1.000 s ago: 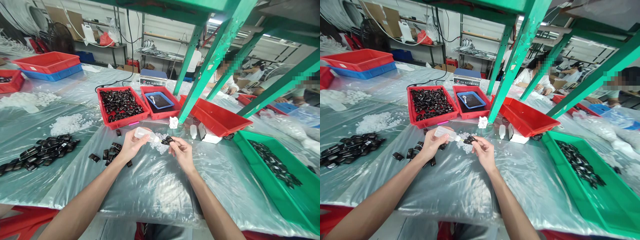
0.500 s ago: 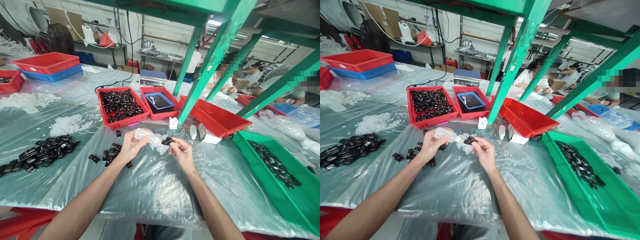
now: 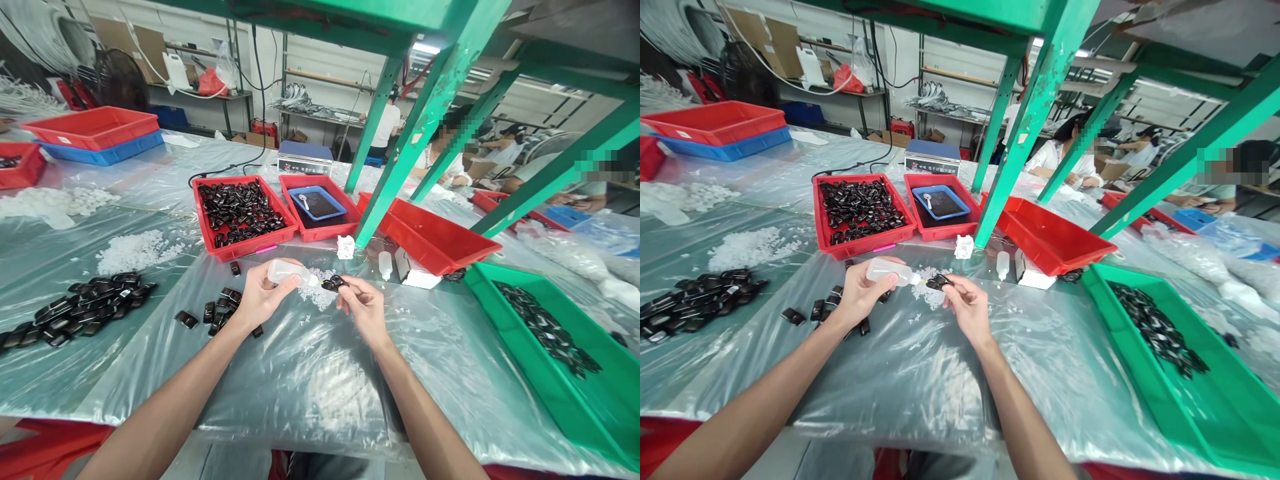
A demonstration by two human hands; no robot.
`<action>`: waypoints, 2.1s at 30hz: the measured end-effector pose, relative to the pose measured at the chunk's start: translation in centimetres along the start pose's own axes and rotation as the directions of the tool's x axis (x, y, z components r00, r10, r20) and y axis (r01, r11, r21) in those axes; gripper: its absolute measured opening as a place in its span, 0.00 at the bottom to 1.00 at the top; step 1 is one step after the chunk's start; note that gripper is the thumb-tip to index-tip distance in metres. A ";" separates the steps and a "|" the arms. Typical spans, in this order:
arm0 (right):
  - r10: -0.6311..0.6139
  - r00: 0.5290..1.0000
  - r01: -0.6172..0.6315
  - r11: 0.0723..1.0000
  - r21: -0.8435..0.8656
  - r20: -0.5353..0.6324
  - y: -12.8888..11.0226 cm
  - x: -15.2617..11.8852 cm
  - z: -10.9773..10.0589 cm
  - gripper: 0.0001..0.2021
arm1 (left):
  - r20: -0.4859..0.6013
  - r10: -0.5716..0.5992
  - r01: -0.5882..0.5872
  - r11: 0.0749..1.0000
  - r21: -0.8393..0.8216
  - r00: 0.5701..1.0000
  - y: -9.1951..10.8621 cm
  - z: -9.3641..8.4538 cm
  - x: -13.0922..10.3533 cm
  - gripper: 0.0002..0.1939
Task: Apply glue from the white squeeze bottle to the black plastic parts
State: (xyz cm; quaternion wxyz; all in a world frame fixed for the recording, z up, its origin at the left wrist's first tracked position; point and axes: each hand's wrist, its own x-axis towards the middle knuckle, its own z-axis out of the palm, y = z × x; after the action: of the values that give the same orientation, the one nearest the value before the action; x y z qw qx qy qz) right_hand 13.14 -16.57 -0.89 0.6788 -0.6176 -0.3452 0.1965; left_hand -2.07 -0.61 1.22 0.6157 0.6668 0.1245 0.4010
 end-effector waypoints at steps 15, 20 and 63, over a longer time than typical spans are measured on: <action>0.007 1.000 -0.007 1.000 0.003 -0.004 -0.2 0.1 -0.1 0.20 | 0.005 0.000 0.000 1.000 0.007 1.000 0.2 0.1 -0.2 0.16; 0.007 1.000 -0.007 1.000 0.014 0.007 -0.1 0.1 -0.1 0.19 | 0.002 -0.041 0.041 0.998 -0.041 0.999 0.1 0.2 -0.1 0.18; 0.042 0.998 -0.040 0.998 0.054 -0.041 0.4 0.9 -0.4 0.20 | 0.627 -0.106 -0.382 0.712 0.590 0.772 -1.5 0.0 -0.3 0.11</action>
State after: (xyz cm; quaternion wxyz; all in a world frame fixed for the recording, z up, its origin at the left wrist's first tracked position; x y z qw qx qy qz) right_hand 14.15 -16.16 -1.02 0.6980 -0.6101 -0.3128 0.2065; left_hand -1.79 -0.53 -0.27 0.2939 0.9469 0.0012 0.1307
